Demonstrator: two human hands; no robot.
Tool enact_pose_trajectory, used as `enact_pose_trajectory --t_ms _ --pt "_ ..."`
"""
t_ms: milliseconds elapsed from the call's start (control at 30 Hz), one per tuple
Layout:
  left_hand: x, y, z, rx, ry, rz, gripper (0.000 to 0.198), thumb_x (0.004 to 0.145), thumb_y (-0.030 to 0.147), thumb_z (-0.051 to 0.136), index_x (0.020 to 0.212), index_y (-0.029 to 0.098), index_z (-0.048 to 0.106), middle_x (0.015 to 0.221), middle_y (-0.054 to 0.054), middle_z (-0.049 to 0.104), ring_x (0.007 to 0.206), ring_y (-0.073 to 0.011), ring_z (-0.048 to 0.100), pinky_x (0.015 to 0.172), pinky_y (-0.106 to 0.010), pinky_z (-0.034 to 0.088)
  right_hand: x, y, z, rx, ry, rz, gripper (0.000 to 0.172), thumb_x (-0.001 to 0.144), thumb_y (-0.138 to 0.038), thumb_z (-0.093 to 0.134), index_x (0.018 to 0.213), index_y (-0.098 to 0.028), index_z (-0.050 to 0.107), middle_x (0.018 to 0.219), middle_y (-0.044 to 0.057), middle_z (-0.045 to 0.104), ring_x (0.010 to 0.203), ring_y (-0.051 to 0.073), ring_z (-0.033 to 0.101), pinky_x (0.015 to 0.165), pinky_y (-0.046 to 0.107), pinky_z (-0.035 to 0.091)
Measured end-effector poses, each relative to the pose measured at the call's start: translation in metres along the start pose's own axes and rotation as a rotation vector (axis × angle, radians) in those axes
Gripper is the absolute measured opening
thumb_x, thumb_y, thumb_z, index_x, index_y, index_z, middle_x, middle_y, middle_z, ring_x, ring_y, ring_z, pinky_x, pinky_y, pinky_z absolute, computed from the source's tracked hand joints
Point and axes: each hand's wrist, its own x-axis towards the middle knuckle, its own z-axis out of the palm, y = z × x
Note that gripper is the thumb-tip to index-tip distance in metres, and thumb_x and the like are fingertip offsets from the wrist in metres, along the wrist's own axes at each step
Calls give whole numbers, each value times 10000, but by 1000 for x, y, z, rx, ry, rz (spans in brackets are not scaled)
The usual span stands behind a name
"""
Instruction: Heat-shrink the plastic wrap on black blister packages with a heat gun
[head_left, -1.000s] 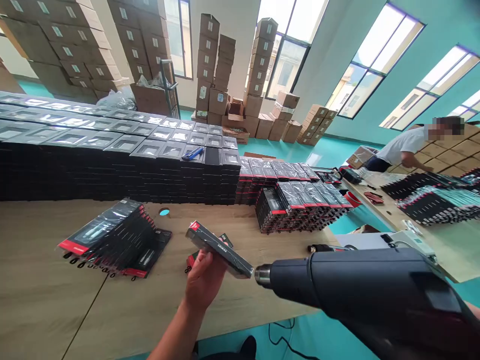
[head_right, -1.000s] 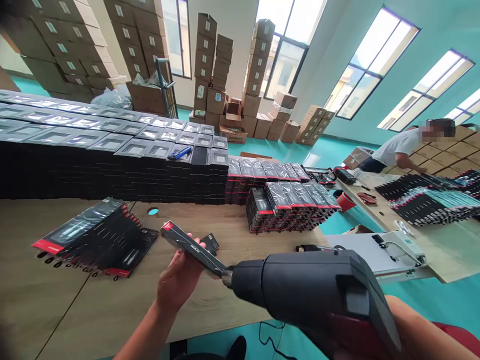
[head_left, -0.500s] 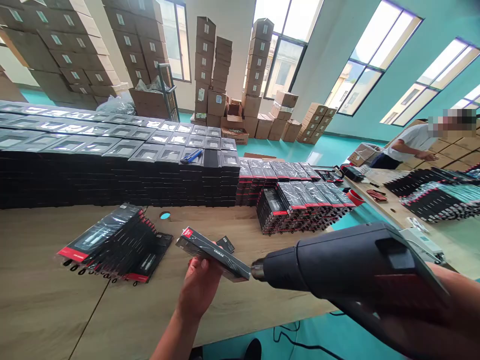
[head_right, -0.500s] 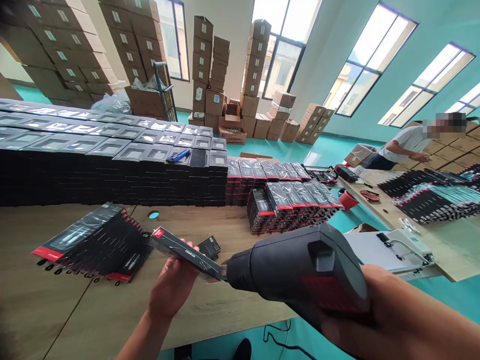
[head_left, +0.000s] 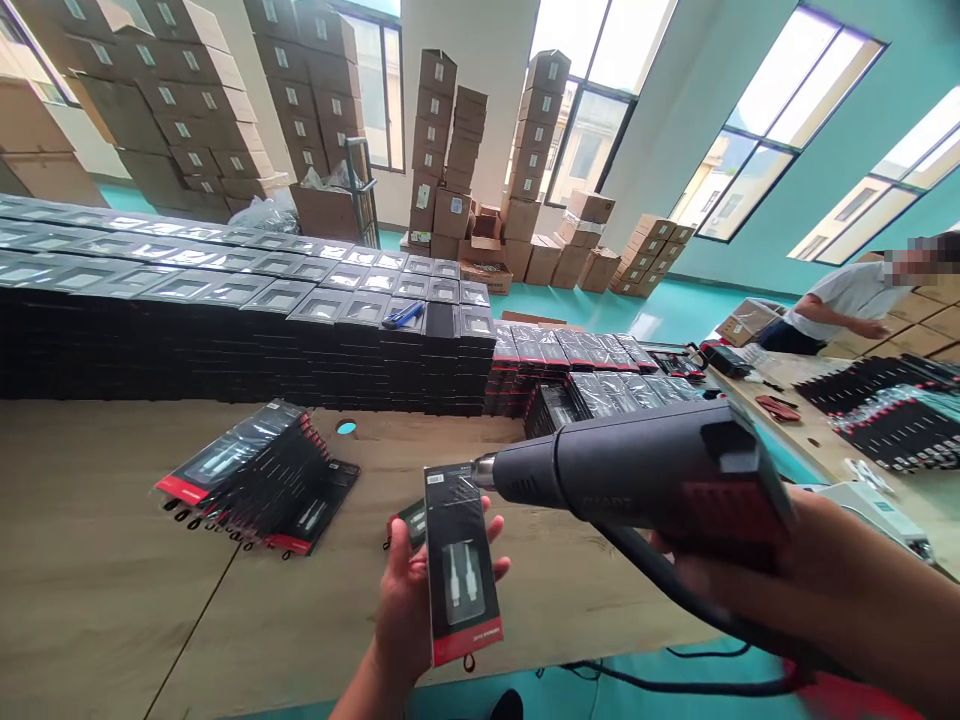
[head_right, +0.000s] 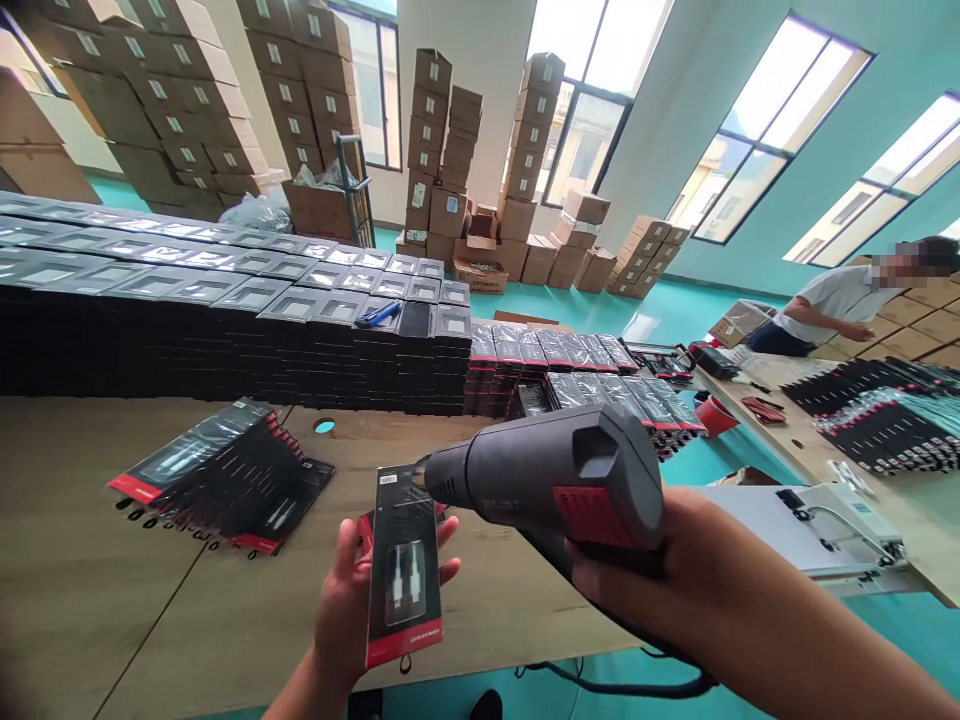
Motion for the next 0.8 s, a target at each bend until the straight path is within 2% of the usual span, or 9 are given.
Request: enact_pose_trajectory --t_ms 67,133,267,400,433,533,600,633,800 --pt "-1 -5 1 -36 -60 -29 889 1034 809 255 1535 174 624 1651 -176 535 1525 -379 529 1240 -618 438 4 -4 2 -57 -64 -13 365 935 -680 697 1044 -342 781 884 -40 773 804 250 679 696 322 584" --pt "-2 -8 1 -90 -57 -78 867 1056 774 231 1510 164 648 1563 -173 635 1438 -346 627 1268 -586 407 8 -10 5 -49 -147 -49 349 971 -652 656 1017 -321 756 933 -33 747 844 240 638 754 330 561" --pt "-4 -4 2 -142 1 -119 872 1053 779 245 1419 151 726 1349 -150 786 1255 -316 749 1213 -494 469 3 -11 9 21 -316 -35 252 971 -603 655 981 -365 739 956 -31 743 837 248 642 727 352 569" --pt "-7 3 2 -143 16 -138 903 1013 832 299 1469 159 692 1473 -138 718 1303 -345 721 1149 -448 517 -7 -7 3 -37 -234 -12 289 944 -685 638 1050 -455 778 1139 3 773 1125 374 686 995 491 584" --pt "-8 3 2 -145 5 -148 894 1007 837 315 1453 169 708 1468 -125 723 1322 -356 709 1139 -448 524 -6 -9 2 -59 -198 -39 281 949 -676 647 1071 -461 781 1139 1 771 1110 363 687 997 471 582" --pt "-11 4 1 -146 -6 -186 882 1001 840 334 1389 167 752 1396 -113 768 1358 -371 685 1111 -444 540 1 -21 0 -95 -154 -157 188 1003 -575 675 1101 -441 763 997 -39 751 871 238 663 820 334 584" --pt "-13 5 1 -140 -1 -208 900 1001 843 324 1385 151 752 1372 -124 778 1363 -371 681 1097 -442 548 7 -27 0 -100 -172 -237 204 1037 -545 650 988 -374 750 868 -55 710 738 185 590 684 280 534" --pt "-14 6 2 -138 1 -217 913 998 848 321 1400 144 741 1371 -130 778 1361 -369 683 1088 -439 553 8 -28 0 -112 -165 -252 232 1047 -537 636 959 -354 748 850 -50 702 732 181 579 669 273 521" --pt "-18 12 7 -101 -10 -213 930 990 859 325 1513 164 655 1584 -107 626 1366 -366 678 1100 -431 549 6 -22 -1 -147 -78 -170 276 985 -601 688 937 -346 783 804 -7 700 659 207 600 578 291 534"
